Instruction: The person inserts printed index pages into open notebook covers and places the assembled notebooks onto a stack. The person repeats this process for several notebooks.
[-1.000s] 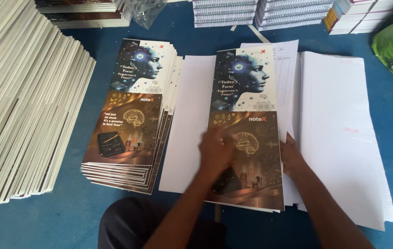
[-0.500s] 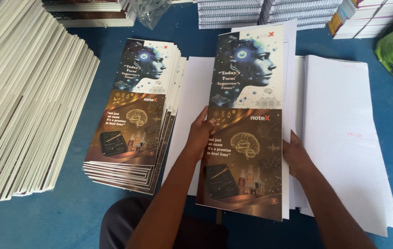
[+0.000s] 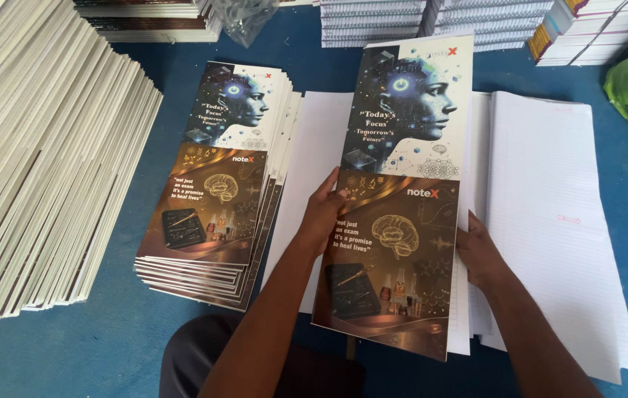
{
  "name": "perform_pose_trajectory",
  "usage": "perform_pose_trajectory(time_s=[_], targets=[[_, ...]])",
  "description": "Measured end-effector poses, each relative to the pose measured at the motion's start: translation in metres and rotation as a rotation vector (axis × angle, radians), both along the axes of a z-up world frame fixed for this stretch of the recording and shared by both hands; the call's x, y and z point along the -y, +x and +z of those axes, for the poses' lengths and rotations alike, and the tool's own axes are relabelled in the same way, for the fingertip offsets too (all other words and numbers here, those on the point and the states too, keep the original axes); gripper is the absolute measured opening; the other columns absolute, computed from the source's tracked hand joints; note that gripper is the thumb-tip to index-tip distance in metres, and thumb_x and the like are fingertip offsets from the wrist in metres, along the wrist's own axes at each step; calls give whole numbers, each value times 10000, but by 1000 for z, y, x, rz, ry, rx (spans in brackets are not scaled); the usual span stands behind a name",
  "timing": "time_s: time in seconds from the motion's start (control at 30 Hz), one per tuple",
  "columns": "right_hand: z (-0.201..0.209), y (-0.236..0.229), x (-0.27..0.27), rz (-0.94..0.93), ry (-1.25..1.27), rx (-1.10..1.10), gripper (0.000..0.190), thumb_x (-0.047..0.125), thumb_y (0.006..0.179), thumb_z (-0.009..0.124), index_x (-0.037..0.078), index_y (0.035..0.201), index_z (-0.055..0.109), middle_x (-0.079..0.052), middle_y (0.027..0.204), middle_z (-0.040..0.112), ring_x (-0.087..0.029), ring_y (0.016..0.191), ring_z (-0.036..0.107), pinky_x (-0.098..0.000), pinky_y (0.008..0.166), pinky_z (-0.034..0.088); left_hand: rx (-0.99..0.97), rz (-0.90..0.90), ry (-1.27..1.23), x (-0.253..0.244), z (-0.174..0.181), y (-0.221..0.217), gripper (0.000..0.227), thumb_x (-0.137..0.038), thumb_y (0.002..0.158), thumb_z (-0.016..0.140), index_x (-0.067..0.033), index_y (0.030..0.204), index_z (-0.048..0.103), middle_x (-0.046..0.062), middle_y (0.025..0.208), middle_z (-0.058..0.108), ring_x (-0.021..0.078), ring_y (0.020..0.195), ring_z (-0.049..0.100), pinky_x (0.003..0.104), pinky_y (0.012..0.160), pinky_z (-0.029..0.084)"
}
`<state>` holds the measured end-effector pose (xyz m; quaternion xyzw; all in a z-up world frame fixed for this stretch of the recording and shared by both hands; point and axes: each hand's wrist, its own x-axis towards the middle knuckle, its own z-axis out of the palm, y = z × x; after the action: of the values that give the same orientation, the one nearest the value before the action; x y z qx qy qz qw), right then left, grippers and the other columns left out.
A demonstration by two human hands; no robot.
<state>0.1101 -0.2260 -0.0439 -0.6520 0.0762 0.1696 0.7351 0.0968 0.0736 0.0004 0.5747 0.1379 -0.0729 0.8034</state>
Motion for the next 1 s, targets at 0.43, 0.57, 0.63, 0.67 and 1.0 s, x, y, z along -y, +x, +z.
perform_pose_trajectory(time_s=[0.43,0.57,0.63,0.67,1.0], targets=[[-3,2,4,14,32,-7,382,43,940,615,64,1320,598,-109,1089,716,-182,892,707,-344,722,619,57,-16,-48,0,-7,4,661,-88,1012,479,-161,1629,254,110,1178,641,171,1012,663,299,866,584],[-5,2,6,28,57,-5,379,37,940,615,67,1317,599,-104,1082,714,-179,868,708,-343,691,623,66,-8,-46,2,-12,5,671,-83,1008,483,-154,1634,251,116,1122,640,176,979,656,302,854,579],[-6,2,7,30,67,-9,381,33,940,608,74,1318,603,-102,1080,716,-177,858,710,-340,680,624,60,-11,-38,2,-13,6,673,-83,1011,485,-158,1640,259,119,1095,628,179,975,649,307,855,574],[-6,2,8,32,78,-8,382,30,940,603,78,1319,605,-100,1083,718,-173,859,715,-333,679,626,59,-12,-33,3,-12,6,674,-83,1012,487,-159,1644,263,121,1082,622,180,973,645,309,856,572],[-9,4,10,34,80,-30,448,-12,911,578,141,1330,614,-82,1073,730,-155,835,722,-320,654,628,38,-12,-75,5,-9,5,668,-94,1000,492,-171,1626,271,105,1152,661,174,1018,665,309,876,580]])
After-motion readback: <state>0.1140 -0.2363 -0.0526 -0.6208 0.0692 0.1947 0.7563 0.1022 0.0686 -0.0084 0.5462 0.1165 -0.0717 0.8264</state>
